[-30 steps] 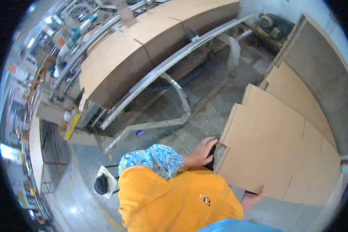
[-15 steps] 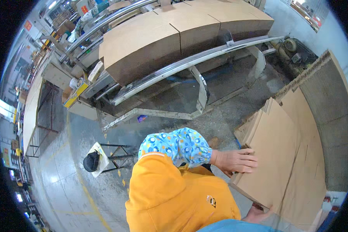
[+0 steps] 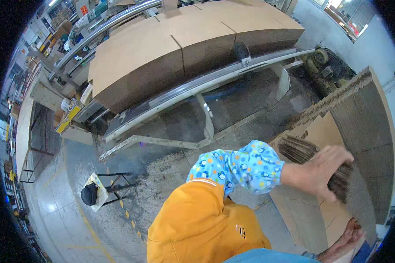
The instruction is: The recorder is picking up stacks of corrugated cardboard sheets and loading them into a machinery feeder.
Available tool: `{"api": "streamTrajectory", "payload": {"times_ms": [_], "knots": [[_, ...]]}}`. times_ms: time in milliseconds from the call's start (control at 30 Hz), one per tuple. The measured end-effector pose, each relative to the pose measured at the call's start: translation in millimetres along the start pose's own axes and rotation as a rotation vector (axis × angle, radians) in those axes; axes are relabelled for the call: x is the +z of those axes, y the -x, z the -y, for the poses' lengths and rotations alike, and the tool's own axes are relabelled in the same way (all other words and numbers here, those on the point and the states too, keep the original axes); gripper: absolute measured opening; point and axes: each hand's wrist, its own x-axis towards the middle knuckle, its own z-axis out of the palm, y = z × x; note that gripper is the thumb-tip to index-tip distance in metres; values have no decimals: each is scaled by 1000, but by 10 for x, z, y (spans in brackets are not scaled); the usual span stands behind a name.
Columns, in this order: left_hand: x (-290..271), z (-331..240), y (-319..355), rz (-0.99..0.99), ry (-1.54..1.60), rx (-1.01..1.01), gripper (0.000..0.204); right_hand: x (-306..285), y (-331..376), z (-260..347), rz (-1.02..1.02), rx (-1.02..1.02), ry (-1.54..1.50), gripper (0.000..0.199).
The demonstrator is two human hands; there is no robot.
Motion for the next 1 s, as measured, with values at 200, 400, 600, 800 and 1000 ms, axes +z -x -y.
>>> {"api": "streamTrajectory", "payload": {"times_ms": [200, 400, 600, 800, 1000], "knots": [[-75, 761, -690, -47, -6, -117, 97, 815, -854, -174, 177, -336, 320, 45], [-176, 996, -880, 44, -21, -235, 104, 856, -1837, -18, -131, -1068, 836, 39], [-229, 1092, -1178, 125, 224, -521, 100, 1141, -2833, 190, 478, -871, 1123, 38], [-582, 1006, -1087, 106, 275, -670, 105, 1209, -2922, 292, 889, -842, 1308, 33], [-997, 929, -1068, 64, 294, -742, 132, 1354, -2727, 346, 928, -672, 1299, 48]]}}
